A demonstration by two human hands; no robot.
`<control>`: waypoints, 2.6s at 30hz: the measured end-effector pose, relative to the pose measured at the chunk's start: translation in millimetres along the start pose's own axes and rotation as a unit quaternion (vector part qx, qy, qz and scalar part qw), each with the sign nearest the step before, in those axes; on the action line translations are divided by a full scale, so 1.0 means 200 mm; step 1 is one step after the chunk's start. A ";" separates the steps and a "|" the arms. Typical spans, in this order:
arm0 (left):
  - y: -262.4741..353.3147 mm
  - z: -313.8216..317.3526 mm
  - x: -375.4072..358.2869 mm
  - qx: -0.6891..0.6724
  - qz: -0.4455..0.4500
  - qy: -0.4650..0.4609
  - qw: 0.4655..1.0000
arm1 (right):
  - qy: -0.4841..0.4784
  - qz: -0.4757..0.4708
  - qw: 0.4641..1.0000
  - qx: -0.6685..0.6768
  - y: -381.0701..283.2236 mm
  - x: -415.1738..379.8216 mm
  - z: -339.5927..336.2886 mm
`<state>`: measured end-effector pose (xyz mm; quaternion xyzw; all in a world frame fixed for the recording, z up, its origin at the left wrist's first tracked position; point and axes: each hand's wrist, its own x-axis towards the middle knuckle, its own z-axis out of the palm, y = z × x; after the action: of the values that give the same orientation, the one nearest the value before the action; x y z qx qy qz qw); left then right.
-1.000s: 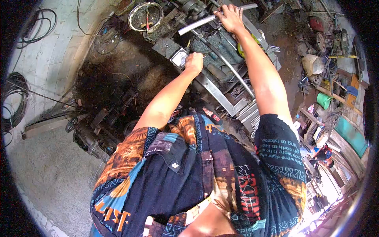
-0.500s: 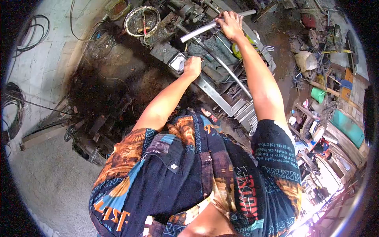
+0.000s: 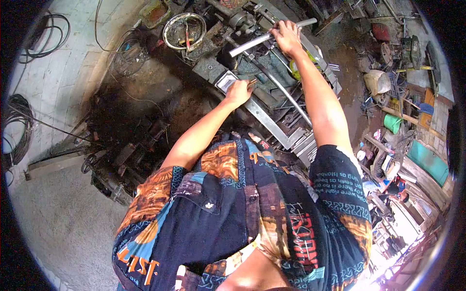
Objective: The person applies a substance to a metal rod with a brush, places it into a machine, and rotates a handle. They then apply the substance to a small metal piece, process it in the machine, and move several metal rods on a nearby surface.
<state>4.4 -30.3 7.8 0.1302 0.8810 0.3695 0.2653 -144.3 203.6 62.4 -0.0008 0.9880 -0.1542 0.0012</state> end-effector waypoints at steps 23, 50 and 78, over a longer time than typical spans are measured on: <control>-0.18 -0.18 -0.07 -0.131 0.018 0.142 0.981 | -0.006 0.039 0.999 0.017 0.08 -0.02 0.04; -0.15 -0.13 -0.11 -0.136 0.008 0.139 0.981 | 0.007 0.038 0.998 0.058 0.18 0.00 0.10; -0.28 -0.05 -0.06 -0.060 0.094 0.023 0.993 | 0.243 0.448 0.770 0.383 0.01 -1.59 0.73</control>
<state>6.1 -79.8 -22.5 0.1882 0.8470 0.4476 0.2163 174.8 161.7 -76.9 0.4799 0.7028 -0.4970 -0.1696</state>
